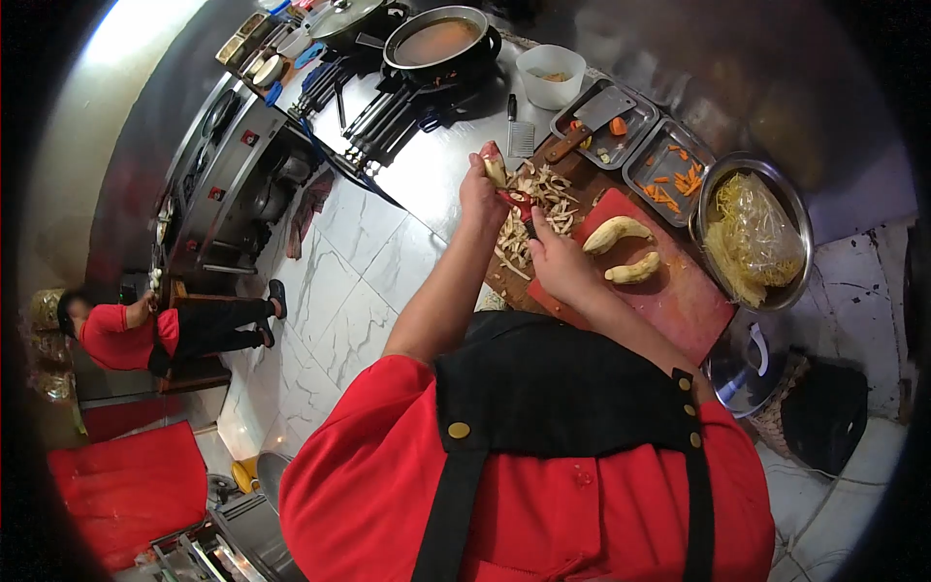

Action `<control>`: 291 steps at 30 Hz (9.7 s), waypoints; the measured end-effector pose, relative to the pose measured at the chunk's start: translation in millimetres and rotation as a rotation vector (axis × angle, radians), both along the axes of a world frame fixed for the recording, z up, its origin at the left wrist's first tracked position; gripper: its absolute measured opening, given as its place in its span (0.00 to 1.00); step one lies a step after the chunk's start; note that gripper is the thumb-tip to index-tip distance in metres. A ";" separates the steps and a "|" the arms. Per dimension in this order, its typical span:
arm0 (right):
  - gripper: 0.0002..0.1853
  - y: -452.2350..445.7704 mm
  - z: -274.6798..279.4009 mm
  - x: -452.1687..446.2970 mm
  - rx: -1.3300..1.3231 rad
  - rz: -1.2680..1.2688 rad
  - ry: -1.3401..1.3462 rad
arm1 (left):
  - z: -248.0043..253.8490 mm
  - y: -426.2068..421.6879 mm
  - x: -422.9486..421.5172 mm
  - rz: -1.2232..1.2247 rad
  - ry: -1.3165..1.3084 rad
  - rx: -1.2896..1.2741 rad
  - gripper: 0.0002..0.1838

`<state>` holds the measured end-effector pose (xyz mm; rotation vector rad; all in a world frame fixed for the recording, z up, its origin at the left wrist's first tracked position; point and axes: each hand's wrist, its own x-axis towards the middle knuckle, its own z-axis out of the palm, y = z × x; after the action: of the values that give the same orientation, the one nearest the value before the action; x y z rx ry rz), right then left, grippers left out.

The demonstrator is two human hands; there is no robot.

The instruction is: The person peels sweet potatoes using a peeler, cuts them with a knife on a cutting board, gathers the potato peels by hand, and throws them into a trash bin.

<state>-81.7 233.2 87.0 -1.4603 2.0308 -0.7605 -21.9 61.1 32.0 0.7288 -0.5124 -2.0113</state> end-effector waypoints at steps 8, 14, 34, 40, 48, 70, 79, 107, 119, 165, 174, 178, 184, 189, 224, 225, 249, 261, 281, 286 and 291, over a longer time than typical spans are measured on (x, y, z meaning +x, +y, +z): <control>0.28 18.8 -25.1 -29.4 0.047 0.011 -0.212 | -9.6 -16.1 14.3 -0.058 0.095 0.102 0.26; 0.28 -12.5 -3.1 -22.0 -0.128 -0.080 -0.091 | 1.9 0.4 7.2 -0.190 0.175 0.128 0.27; 0.27 5.8 -17.9 -22.5 -0.036 -0.122 -0.231 | -6.9 -18.7 14.5 -0.072 0.086 0.157 0.26; 0.28 -25.4 0.1 -21.3 -0.233 -0.066 0.040 | 6.6 1.7 -7.6 -0.155 0.194 0.198 0.26; 0.28 13.9 -18.7 -3.3 0.056 -0.027 -0.121 | -21.4 -17.1 5.1 -0.057 -0.002 0.021 0.26; 0.27 9.9 16.8 9.6 0.036 -0.028 -0.101 | 5.2 -6.2 11.1 0.161 0.122 0.120 0.27; 0.27 -1.0 26.2 -21.6 -0.065 -0.025 -0.318 | 4.9 -15.7 4.3 0.061 0.266 0.144 0.29; 0.24 37.1 -57.9 -15.0 0.111 -0.201 -0.790 | -24.9 21.3 39.0 -0.253 0.257 0.281 0.18; 0.25 49.5 -47.5 -1.5 -0.140 -0.306 -0.856 | 20.7 0.7 20.6 -0.356 0.329 0.180 0.14; 0.23 24.1 -16.5 -7.9 -0.029 0.039 -0.209 | 12.8 -15.6 22.5 0.061 0.182 0.113 0.18; 0.22 19.9 -32.2 -14.5 -0.111 -0.171 -0.474 | -0.6 22.1 27.4 -0.106 0.089 0.226 0.17; 0.22 29.0 -35.0 -3.8 -0.013 -0.205 -0.486 | -0.8 21.3 35.0 -0.146 0.128 0.193 0.19; 0.22 29.6 -50.7 -6.1 -0.205 -0.145 -0.507 | 31.3 17.7 53.5 -0.218 0.332 0.068 0.20; 0.22 29.2 -44.4 -4.3 -0.189 -0.168 -0.557 | 46.4 23.3 65.3 -0.229 0.297 -0.004 0.27; 0.21 0.5 -10.3 7.8 -0.447 -0.163 -0.313 | 29.7 36.3 52.0 -0.282 0.190 0.047 0.25; 0.22 1.9 -6.9 9.5 -0.500 -0.179 -0.286 | 26.9 35.8 50.8 -0.309 0.180 0.000 0.25; 0.28 9.8 16.9 22.2 -0.114 -0.078 -0.080 | 46.0 19.6 21.7 0.005 0.095 0.073 0.20; 0.26 7.0 -24.5 10.3 -0.137 -0.057 -0.238 | 6.8 -7.6 29.4 0.019 0.220 0.169 0.21; 0.22 5.0 -2.8 20.7 -0.007 -0.066 -0.530 | 7.5 -9.5 37.4 0.131 0.219 0.189 0.19; 0.23 -6.4 7.3 14.7 -0.245 -0.104 -0.163 | 21.8 0.3 41.4 0.021 0.227 0.085 0.19; 0.23 -25.8 28.4 8.6 -0.194 -0.048 0.043 | 18.1 -1.2 35.6 -0.036 0.205 0.017 0.17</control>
<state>-73.0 207.4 115.4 -1.5500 2.0791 -0.9776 13.7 59.8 50.1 0.5188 -0.3899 -2.0977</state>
